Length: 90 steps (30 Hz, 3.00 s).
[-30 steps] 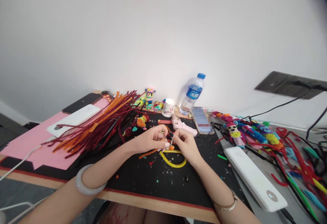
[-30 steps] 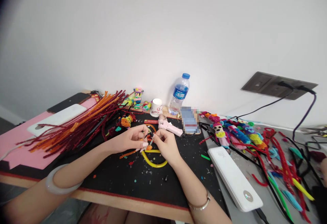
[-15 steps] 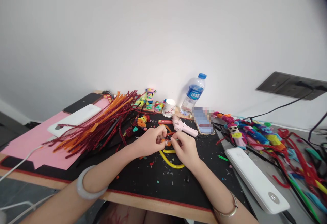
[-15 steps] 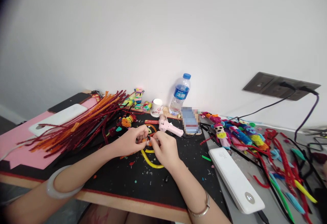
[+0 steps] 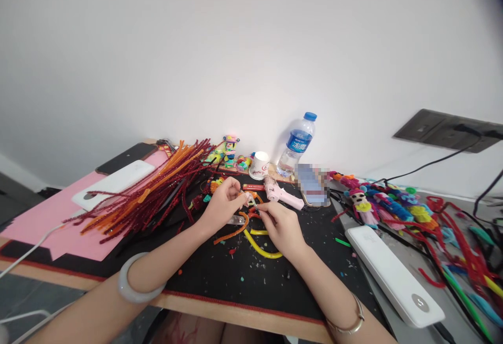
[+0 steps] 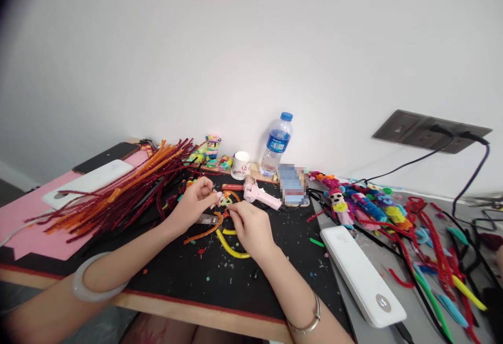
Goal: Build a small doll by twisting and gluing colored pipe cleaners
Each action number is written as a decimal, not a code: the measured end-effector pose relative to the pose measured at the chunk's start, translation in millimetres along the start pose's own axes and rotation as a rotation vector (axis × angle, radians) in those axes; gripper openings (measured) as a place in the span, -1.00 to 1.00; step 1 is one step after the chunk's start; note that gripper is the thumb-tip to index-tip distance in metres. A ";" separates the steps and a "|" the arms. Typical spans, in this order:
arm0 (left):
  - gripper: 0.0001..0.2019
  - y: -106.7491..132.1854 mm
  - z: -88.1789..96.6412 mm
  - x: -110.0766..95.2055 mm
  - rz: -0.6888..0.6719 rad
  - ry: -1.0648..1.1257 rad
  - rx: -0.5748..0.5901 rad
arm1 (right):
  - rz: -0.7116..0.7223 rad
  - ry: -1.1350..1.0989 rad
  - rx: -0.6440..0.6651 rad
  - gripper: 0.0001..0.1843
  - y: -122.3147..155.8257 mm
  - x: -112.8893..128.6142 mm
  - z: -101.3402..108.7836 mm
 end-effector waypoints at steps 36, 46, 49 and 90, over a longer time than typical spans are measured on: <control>-0.85 6.1 -19.1 0.3 -0.090 -0.337 0.463 | 0.055 -0.095 -0.072 -0.80 0.6 -0.1 5.3; -0.86 1.0 -10.6 -3.4 -0.158 -0.369 0.206 | 0.060 -0.214 -0.169 -0.86 -2.0 3.0 11.4; -0.85 -0.9 -7.5 -1.2 -0.140 -0.324 0.146 | 0.075 -0.194 -0.217 -0.87 -3.3 5.2 14.4; -0.77 7.1 -17.2 -8.1 -0.008 0.041 0.456 | -0.232 -0.434 -0.073 -0.87 -0.9 -10.8 -1.2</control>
Point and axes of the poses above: each hand's wrist, its own y-axis away from the middle knuckle, its own z-axis out of the back of the hand, x = y × z, the point moved 6 cm from there along -y, towards the middle knuckle, and after that the axes turned 5 degrees about -y, right-handed, at the moved point
